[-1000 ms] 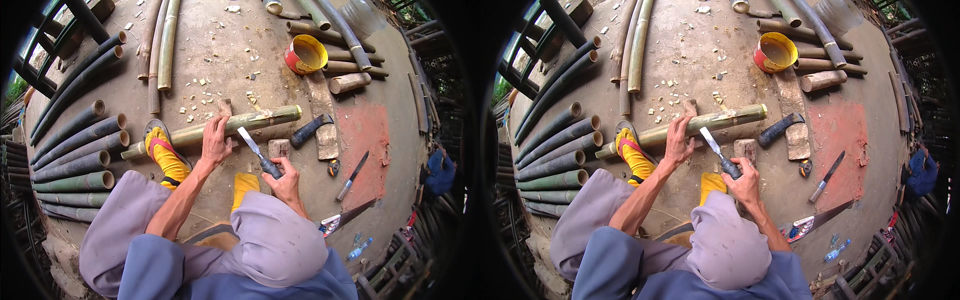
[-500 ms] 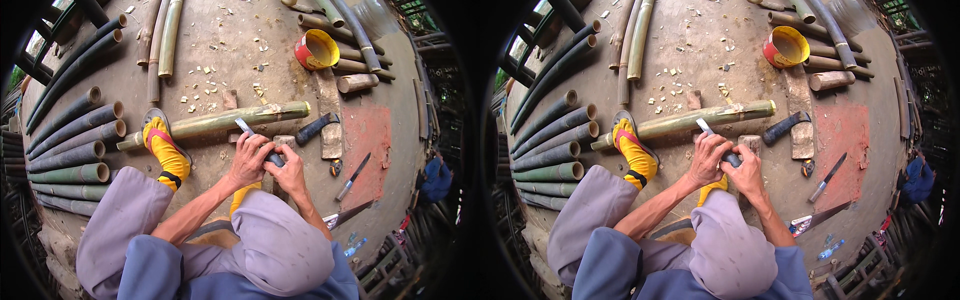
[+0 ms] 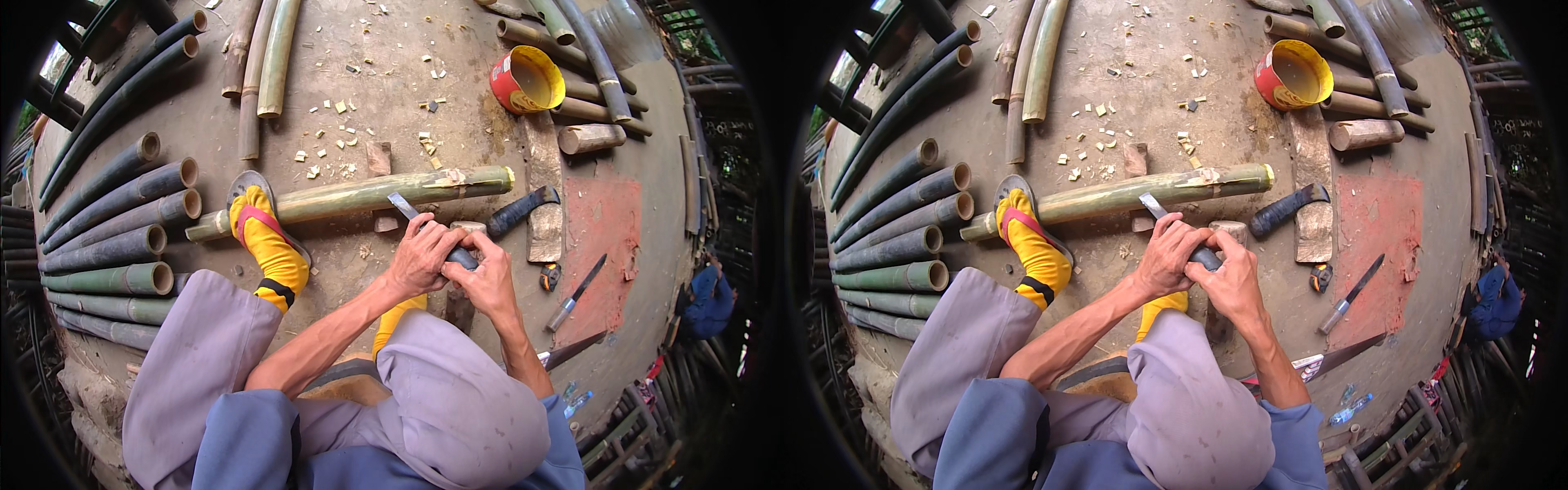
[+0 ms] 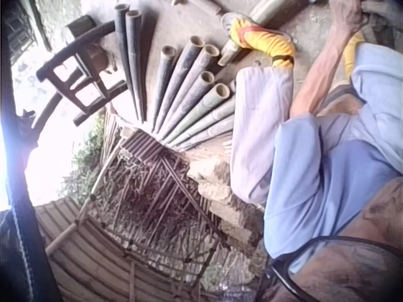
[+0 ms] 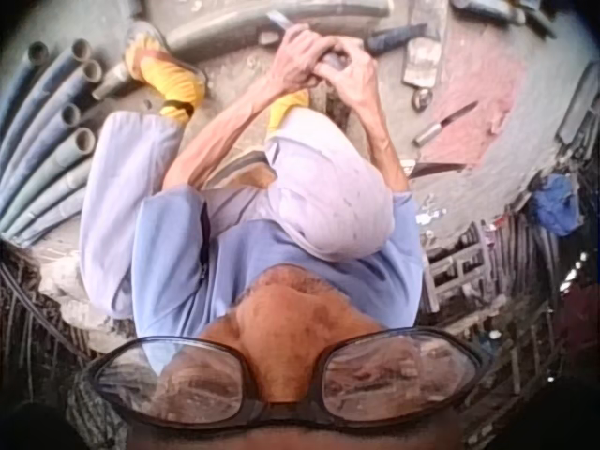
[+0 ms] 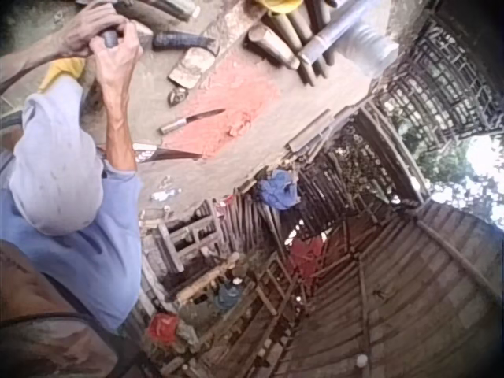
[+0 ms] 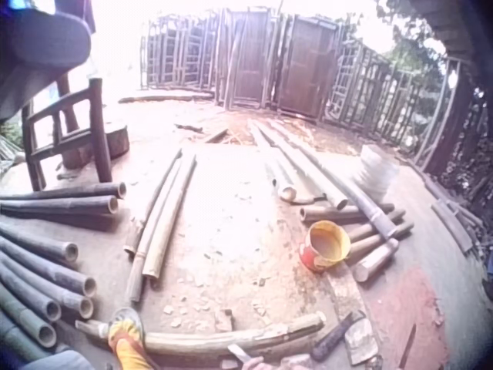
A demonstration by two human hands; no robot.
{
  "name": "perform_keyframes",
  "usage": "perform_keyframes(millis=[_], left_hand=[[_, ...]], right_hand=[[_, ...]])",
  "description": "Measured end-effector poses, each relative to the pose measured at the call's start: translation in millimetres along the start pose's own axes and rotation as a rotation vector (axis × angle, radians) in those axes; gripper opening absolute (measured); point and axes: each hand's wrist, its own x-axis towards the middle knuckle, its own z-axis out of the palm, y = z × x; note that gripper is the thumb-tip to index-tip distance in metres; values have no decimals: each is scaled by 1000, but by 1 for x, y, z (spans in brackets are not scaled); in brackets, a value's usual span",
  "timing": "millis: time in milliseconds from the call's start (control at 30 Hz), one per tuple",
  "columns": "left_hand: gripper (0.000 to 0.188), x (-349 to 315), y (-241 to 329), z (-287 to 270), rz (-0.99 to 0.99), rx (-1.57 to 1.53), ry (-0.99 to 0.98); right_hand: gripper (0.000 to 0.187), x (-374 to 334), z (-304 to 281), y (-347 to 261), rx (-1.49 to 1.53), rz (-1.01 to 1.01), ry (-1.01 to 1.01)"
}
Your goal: The person carves and saws a bamboo pole while sitting on the ground, using a chisel and a mallet to hollow it out and a saw to cut into the surface.
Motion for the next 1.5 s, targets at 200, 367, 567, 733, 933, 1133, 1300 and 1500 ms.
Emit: perform_keyframes(millis=[200,367,567,733,933,1133,1300,1500], left_hand=[[66,2,0,-1,3,2,1],[56,17,-2,-4,10,-37,6],[50,21,-3,-6,-3,-66,60],[42,30,-3,-6,24,-59,105],[30,46,-18,-3,-13,-51,141],[26,33,-7,0,91,-4,186],[33,31,-11,3,130,-25,196],[24,28,-15,-1,126,8,127]], right_hand=[[26,0,-1,-1,37,49,-12],[29,10,-12,-14,-17,56,-34],[32,18,-17,-31,34,277,-129],[32,24,-23,-34,-21,295,-180],[44,24,-41,-35,502,107,53],[41,-45,-39,65,123,216,361],[75,-106,10,133,-283,434,188],[91,-126,47,159,-145,478,168]])
